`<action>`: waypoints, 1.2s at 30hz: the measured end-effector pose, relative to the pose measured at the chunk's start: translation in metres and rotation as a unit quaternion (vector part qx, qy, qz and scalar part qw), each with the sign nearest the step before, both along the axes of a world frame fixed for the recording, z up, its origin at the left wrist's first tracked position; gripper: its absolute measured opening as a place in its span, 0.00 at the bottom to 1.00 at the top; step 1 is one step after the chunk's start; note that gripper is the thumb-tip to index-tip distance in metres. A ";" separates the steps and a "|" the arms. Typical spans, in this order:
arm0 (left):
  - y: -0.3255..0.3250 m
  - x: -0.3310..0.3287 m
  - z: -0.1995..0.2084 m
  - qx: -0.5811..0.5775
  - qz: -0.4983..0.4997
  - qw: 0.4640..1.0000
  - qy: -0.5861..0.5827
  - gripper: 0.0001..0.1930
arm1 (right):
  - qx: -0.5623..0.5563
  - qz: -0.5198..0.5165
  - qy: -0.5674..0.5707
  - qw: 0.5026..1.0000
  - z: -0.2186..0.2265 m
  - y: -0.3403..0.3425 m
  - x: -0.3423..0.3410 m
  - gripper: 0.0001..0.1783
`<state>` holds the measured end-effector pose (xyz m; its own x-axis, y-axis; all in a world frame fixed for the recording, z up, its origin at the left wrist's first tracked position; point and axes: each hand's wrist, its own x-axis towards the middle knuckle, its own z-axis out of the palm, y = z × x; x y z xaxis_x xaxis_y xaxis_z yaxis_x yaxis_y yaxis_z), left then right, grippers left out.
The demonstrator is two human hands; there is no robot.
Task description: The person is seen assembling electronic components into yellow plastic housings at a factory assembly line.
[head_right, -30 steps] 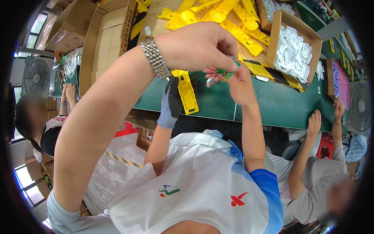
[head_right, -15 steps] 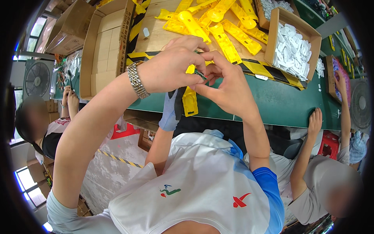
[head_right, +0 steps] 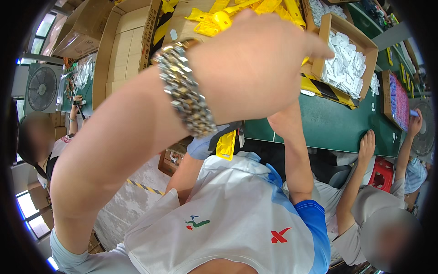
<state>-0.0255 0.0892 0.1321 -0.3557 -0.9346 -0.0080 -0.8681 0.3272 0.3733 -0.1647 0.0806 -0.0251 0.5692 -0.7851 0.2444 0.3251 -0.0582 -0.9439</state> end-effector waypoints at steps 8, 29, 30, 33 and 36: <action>0.064 0.084 -0.033 -0.032 0.112 0.953 0.279 0.13 | 0.161 -0.045 0.089 0.982 -0.039 -0.012 -0.014 0.11; 0.069 0.002 -0.256 0.092 0.316 0.504 0.799 0.19 | 0.136 0.001 0.118 0.984 -0.049 -0.008 0.009 0.10; 0.068 -0.001 -0.255 0.096 0.314 0.519 0.790 0.21 | 0.138 -0.001 0.120 0.983 -0.051 -0.010 0.011 0.10; 0.062 -0.007 -0.256 0.086 0.312 0.527 0.786 0.20 | 0.135 -0.031 0.113 0.984 -0.057 -0.011 0.018 0.10; 0.057 -0.010 -0.258 0.121 0.307 0.491 0.806 0.18 | 0.110 -0.084 0.109 0.984 -0.063 -0.010 0.022 0.09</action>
